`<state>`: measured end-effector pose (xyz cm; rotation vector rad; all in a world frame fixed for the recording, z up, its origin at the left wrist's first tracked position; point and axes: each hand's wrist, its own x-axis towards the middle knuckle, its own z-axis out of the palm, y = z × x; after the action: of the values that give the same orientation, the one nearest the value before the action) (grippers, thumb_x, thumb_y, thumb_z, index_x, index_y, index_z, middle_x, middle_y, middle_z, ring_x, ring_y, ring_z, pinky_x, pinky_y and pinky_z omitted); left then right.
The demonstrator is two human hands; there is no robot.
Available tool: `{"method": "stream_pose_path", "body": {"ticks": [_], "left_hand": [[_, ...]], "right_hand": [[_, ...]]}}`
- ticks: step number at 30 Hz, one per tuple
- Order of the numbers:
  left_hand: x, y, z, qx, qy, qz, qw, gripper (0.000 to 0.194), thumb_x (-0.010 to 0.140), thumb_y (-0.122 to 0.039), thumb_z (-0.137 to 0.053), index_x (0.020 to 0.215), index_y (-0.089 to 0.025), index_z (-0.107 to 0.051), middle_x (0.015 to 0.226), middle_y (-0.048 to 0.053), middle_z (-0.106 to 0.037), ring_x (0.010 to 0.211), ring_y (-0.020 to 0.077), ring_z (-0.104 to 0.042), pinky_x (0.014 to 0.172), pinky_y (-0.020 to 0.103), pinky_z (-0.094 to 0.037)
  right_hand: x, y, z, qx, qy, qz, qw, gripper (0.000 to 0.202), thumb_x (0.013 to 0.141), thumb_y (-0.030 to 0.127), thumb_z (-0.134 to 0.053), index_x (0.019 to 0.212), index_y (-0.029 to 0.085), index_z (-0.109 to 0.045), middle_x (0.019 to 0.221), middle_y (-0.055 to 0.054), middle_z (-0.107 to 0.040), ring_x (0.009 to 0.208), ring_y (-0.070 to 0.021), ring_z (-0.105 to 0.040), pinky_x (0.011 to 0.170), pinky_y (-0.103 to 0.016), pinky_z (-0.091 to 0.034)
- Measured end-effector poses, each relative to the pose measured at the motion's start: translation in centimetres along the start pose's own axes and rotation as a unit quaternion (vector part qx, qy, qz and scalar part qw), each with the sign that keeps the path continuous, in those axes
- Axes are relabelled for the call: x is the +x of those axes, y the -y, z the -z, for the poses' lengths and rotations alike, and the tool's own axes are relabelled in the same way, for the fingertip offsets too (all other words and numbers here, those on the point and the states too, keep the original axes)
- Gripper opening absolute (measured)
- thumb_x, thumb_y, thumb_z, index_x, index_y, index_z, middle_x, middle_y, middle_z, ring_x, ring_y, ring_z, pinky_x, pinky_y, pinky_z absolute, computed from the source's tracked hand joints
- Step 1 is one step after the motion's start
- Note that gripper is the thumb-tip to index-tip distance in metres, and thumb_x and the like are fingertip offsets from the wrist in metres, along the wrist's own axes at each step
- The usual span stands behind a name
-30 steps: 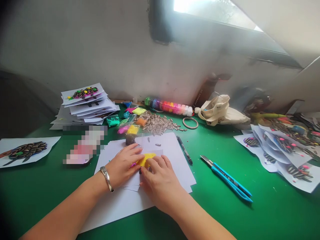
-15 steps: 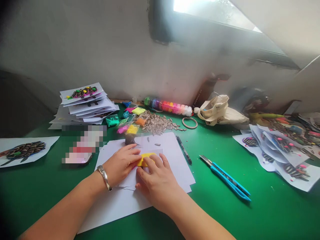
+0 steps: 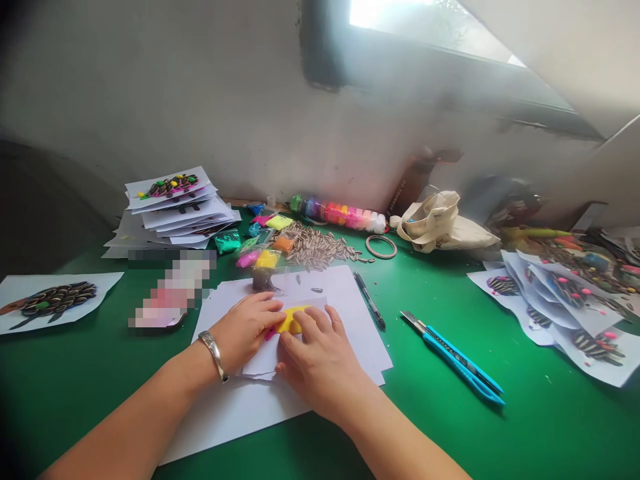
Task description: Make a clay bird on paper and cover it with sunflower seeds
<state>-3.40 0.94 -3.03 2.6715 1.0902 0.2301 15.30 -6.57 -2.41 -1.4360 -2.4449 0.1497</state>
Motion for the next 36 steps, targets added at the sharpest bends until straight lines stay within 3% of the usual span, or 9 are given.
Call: {"method": "stream_pose_path", "body": {"ticks": [5, 13, 17, 21, 28, 31, 36], "left_hand": [[0.0, 0.0, -0.1, -0.004, -0.013, -0.005, 1.0, 0.029, 0.082, -0.004, -0.05, 0.092, -0.02, -0.072, 0.106, 0.009, -0.069, 0.117, 0.0332, -0.053, 0.097, 0.052, -0.045], [0.0, 0.0, -0.2, -0.003, -0.011, -0.004, 1.0, 0.03, 0.08, -0.003, -0.053, 0.094, -0.021, -0.071, 0.104, 0.009, -0.068, 0.118, 0.033, -0.053, 0.097, 0.052, -0.045], [0.1, -0.2, 0.0, -0.006, -0.009, -0.003, 1.0, 0.027, 0.081, -0.004, -0.053, 0.09, -0.021, -0.071, 0.1, 0.008, -0.068, 0.117, 0.0329, -0.053, 0.097, 0.052, -0.045], [0.2, -0.4, 0.4, -0.011, 0.005, 0.002, 1.0, 0.025, 0.082, -0.004, -0.051, 0.088, -0.02, -0.07, 0.097, 0.008, -0.068, 0.115, 0.032, -0.054, 0.097, 0.051, -0.045], [0.0, 0.2, -0.3, -0.013, -0.019, -0.01, 1.0, 0.026, 0.084, -0.007, -0.048, 0.095, -0.02, -0.068, 0.106, 0.009, -0.068, 0.115, 0.0322, -0.054, 0.096, 0.051, -0.045], [0.1, 0.4, -0.6, -0.019, -0.037, -0.019, 0.999, 0.024, 0.087, -0.011, -0.047, 0.095, -0.021, -0.067, 0.106, 0.008, -0.068, 0.117, 0.0307, -0.054, 0.097, 0.049, -0.044], [0.3, 0.6, -0.3, -0.031, -0.035, -0.027, 0.999, 0.026, 0.087, -0.008, -0.045, 0.095, -0.02, -0.067, 0.109, 0.009, -0.069, 0.114, 0.0297, -0.057, 0.095, 0.048, -0.046]], "right_hand": [[0.0, 0.1, 0.8, 0.009, -0.003, 0.017, 1.0, 0.037, 0.09, 0.037, -0.056, 0.126, 0.031, -0.055, 0.135, -0.009, -0.05, 0.124, -0.0283, -0.042, 0.106, -0.058, -0.028], [0.0, 0.2, 0.4, 0.001, 0.019, 0.014, 1.0, 0.021, 0.089, 0.038, -0.057, 0.106, 0.027, -0.063, 0.126, -0.009, -0.056, 0.125, -0.03, -0.041, 0.108, -0.061, -0.023], [-0.1, -0.7, 0.7, 0.049, -0.025, 0.004, 0.998, 0.029, 0.089, 0.034, -0.058, 0.117, 0.027, -0.06, 0.125, -0.01, -0.056, 0.115, -0.0264, -0.049, 0.103, -0.053, -0.035], [-0.4, -2.9, 0.8, 0.074, -0.113, -0.047, 0.99, 0.026, 0.091, 0.026, -0.054, 0.116, 0.022, -0.061, 0.111, -0.01, -0.063, 0.1, -0.0227, -0.057, 0.09, -0.041, -0.046], [-1.0, -6.5, 1.9, 0.064, -0.153, -0.195, 0.967, 0.021, 0.092, 0.03, -0.05, 0.097, 0.021, -0.068, 0.089, -0.005, -0.07, 0.085, -0.0202, -0.062, 0.078, -0.033, -0.048], [-1.0, -7.0, 1.6, 0.062, -0.149, -0.217, 0.963, 0.021, 0.091, 0.028, -0.049, 0.091, 0.021, -0.069, 0.084, -0.005, -0.069, 0.08, -0.0192, -0.062, 0.075, -0.031, -0.048], [0.0, -6.6, 0.8, 0.078, -0.087, -0.188, 0.975, 0.023, 0.088, 0.018, -0.048, 0.093, 0.022, -0.07, 0.087, -0.003, -0.07, 0.08, -0.0165, -0.063, 0.072, -0.026, -0.047]]}}
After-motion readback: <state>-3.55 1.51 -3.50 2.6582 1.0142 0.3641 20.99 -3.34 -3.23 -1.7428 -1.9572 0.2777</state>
